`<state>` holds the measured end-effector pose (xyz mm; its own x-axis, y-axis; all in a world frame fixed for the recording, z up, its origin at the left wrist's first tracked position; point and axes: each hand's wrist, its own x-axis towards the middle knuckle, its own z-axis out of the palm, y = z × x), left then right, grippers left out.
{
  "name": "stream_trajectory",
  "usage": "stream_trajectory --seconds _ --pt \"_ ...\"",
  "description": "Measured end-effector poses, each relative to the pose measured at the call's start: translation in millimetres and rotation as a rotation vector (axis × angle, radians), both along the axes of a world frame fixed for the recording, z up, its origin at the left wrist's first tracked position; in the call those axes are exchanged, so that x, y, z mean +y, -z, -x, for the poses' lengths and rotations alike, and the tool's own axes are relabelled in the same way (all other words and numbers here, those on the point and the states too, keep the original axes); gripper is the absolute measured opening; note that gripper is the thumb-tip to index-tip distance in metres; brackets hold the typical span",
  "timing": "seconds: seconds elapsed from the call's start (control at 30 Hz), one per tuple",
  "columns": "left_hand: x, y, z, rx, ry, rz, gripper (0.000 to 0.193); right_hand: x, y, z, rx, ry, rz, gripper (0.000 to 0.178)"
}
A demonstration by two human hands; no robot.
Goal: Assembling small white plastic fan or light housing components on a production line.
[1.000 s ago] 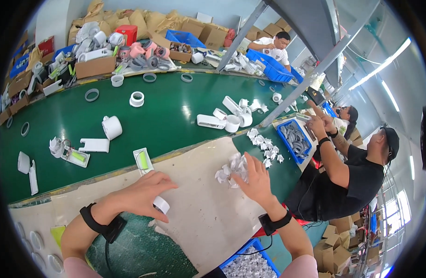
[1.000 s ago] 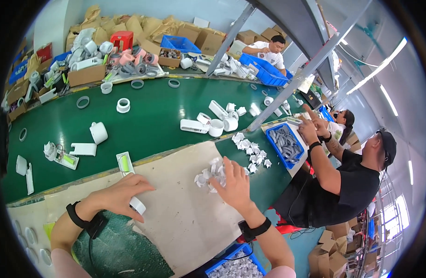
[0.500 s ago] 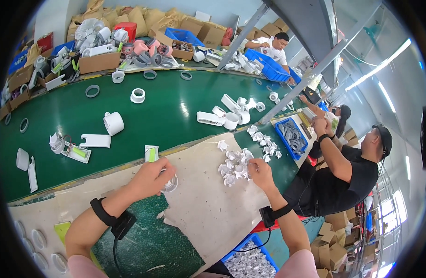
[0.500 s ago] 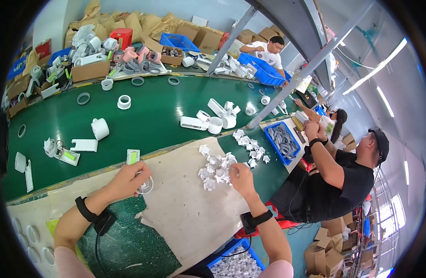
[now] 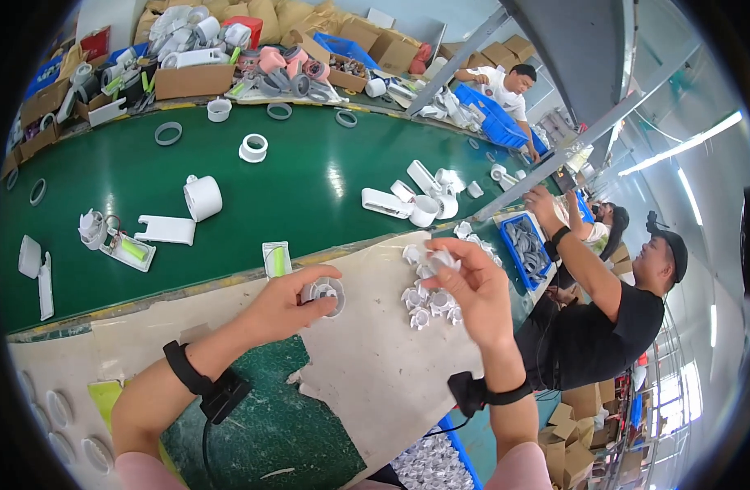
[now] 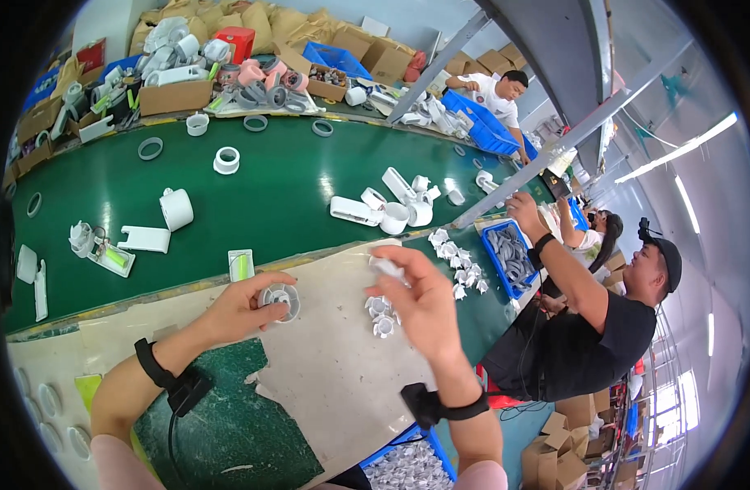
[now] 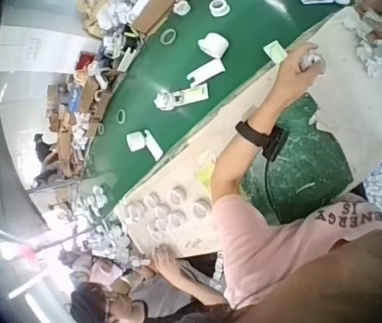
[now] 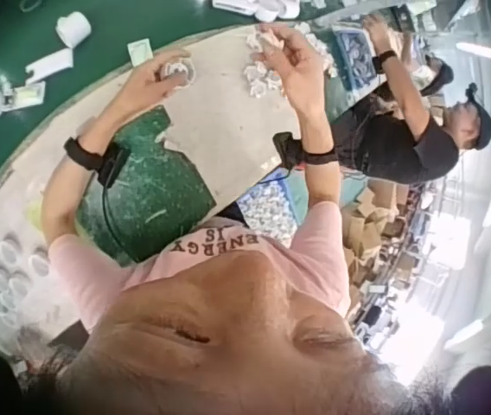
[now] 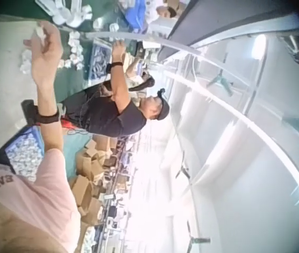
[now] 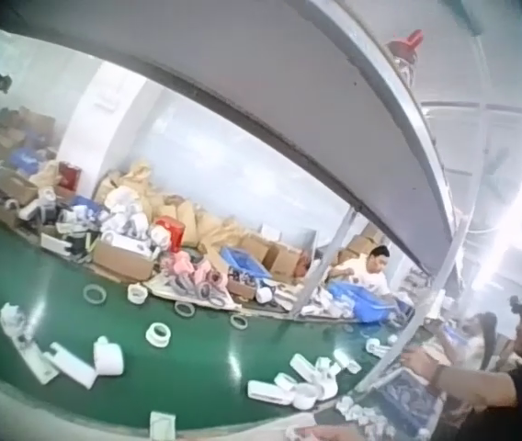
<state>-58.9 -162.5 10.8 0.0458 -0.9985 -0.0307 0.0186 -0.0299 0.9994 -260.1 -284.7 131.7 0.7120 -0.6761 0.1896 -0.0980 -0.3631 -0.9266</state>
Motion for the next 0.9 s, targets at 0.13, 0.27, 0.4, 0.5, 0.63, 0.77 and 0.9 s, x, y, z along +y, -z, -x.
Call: stream_trajectory --seconds 0.13,0.27,0.4,0.5,0.63,0.77,0.9 --pt "-1 5 6 0.076 -0.131 0.222 0.057 40 10 -45 -0.246 -0.152 -0.093 0.030" --pt "0 -4 3 -0.094 -0.119 0.094 0.065 31 63 -59 -0.334 -0.094 -0.126 0.029" --pt "-5 12 8 0.040 -0.193 0.177 0.065 15 103 -48 -0.335 0.134 -0.453 0.026" --pt "-6 9 8 0.103 -0.224 0.194 0.063 8 116 -47 -0.258 0.140 -0.485 0.025" --pt "-6 5 5 -0.034 -0.317 0.266 0.062 13 126 -51 -0.166 0.086 -0.370 0.021" --pt "-8 5 2 -0.380 -0.407 0.468 0.061 16 127 -55 -0.143 0.132 -0.260 0.019" --pt "-5 2 7 -0.296 -0.331 0.376 0.054 14 134 -52 -0.151 0.145 -0.079 0.026"
